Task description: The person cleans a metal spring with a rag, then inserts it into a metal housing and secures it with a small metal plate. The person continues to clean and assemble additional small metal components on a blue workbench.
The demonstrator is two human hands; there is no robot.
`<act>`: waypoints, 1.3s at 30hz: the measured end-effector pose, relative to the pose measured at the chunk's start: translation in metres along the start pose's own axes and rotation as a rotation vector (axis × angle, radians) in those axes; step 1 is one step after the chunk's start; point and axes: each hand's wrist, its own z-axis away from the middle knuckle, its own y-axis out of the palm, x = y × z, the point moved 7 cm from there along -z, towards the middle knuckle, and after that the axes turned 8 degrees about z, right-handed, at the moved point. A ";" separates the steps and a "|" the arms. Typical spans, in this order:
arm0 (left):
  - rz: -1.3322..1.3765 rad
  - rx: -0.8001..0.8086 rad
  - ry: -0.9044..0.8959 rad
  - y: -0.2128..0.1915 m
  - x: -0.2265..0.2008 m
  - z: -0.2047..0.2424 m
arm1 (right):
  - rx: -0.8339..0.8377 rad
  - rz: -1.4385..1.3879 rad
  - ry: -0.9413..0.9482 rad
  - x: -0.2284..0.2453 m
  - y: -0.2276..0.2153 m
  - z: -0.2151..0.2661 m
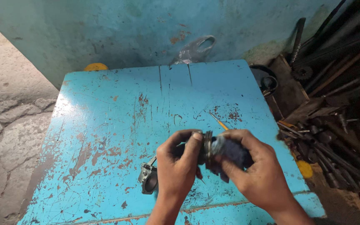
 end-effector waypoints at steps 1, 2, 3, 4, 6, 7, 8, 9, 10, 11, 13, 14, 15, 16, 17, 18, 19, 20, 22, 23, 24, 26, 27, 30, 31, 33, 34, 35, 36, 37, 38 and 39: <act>-0.054 -0.045 -0.036 -0.003 0.002 0.001 | 0.051 -0.065 0.084 -0.006 0.004 0.001; -0.121 -0.023 0.074 -0.001 -0.007 0.001 | 0.044 0.005 0.048 -0.003 0.003 0.000; -0.187 0.000 0.183 0.002 -0.016 0.002 | 0.037 0.074 0.013 -0.001 0.002 0.000; -0.253 0.023 0.294 0.005 -0.025 0.004 | 0.030 0.142 -0.024 0.002 0.002 0.000; -0.420 0.051 0.542 0.012 -0.045 0.016 | -0.002 0.151 -0.143 0.011 0.004 0.002; -0.503 0.068 0.666 0.016 -0.053 0.024 | -0.019 0.156 -0.203 0.016 0.005 0.004; -0.403 0.114 0.659 0.017 -0.054 0.025 | 0.000 0.121 -0.139 0.011 0.006 0.003; -0.303 0.160 0.650 0.017 -0.056 0.025 | 0.019 0.086 -0.075 0.006 0.008 0.003; -0.204 0.202 0.640 0.016 -0.056 0.026 | 0.042 0.050 -0.012 0.001 0.011 0.003; -0.102 0.189 0.420 0.014 -0.043 0.017 | 0.046 0.039 -0.013 0.001 0.012 0.003; 0.095 0.163 -0.021 0.014 -0.010 0.010 | 0.054 0.012 -0.014 -0.002 0.018 0.003; 0.045 0.139 0.041 0.013 -0.011 0.010 | 0.066 -0.042 0.039 -0.008 0.020 0.004; -0.006 0.116 0.103 0.011 -0.013 0.010 | 0.078 -0.097 0.092 -0.014 0.021 0.005; -0.056 0.096 0.167 0.010 -0.016 0.011 | 0.084 -0.150 0.144 -0.020 0.022 0.007; 0.003 0.076 0.140 0.008 -0.015 0.011 | 0.076 -0.142 0.109 -0.020 0.018 0.008; 0.061 0.061 0.122 0.005 -0.018 0.009 | 0.062 -0.135 0.067 -0.018 0.012 0.007; 0.118 0.045 0.103 0.002 -0.022 0.007 | 0.049 -0.128 0.025 -0.017 0.004 0.005; 0.137 -0.024 0.089 -0.009 -0.027 0.004 | -0.016 -0.114 0.011 -0.017 -0.009 0.004; 0.170 -0.168 0.060 -0.040 -0.040 -0.002 | -0.140 -0.090 -0.016 -0.018 -0.036 0.002; 0.197 -0.183 0.094 -0.049 -0.048 -0.002 | -0.154 -0.205 -0.025 -0.018 -0.046 0.003; 0.223 -0.200 0.129 -0.058 -0.056 -0.002 | -0.166 -0.323 -0.035 -0.018 -0.055 0.003; 0.254 -0.201 0.155 -0.064 -0.063 -0.001 | -0.186 -0.455 -0.040 -0.019 -0.058 0.002; 0.259 -0.184 0.147 -0.062 -0.063 0.001 | -0.194 -0.470 -0.035 -0.020 -0.058 0.001; 0.421 -0.160 -0.044 -0.050 -0.045 0.002 | -0.141 -0.394 -0.046 -0.018 -0.044 0.002; 0.499 -0.156 -0.134 -0.045 -0.037 0.003 | -0.111 -0.349 -0.055 -0.016 -0.039 0.002; 0.561 -0.142 -0.236 -0.036 -0.026 0.003 | -0.051 -0.356 -0.018 -0.015 -0.026 0.003; 0.591 -0.134 -0.286 -0.032 -0.020 0.002 | -0.022 -0.359 0.000 -0.014 -0.021 0.003; 0.617 -0.127 -0.305 -0.028 -0.016 0.002 | -0.027 -0.326 0.032 -0.014 -0.019 0.003; 0.642 -0.120 -0.325 -0.025 -0.010 0.002 | -0.032 -0.294 0.065 -0.015 -0.016 0.003; 0.667 -0.113 -0.345 -0.023 -0.004 0.003 | -0.037 -0.262 0.097 -0.017 -0.012 0.004; 0.685 -0.074 -0.335 -0.019 -0.002 0.002 | -0.033 -0.246 0.107 -0.017 -0.007 0.004; 0.703 -0.035 -0.326 -0.016 0.001 0.002 | -0.030 -0.230 0.116 -0.018 -0.002 0.005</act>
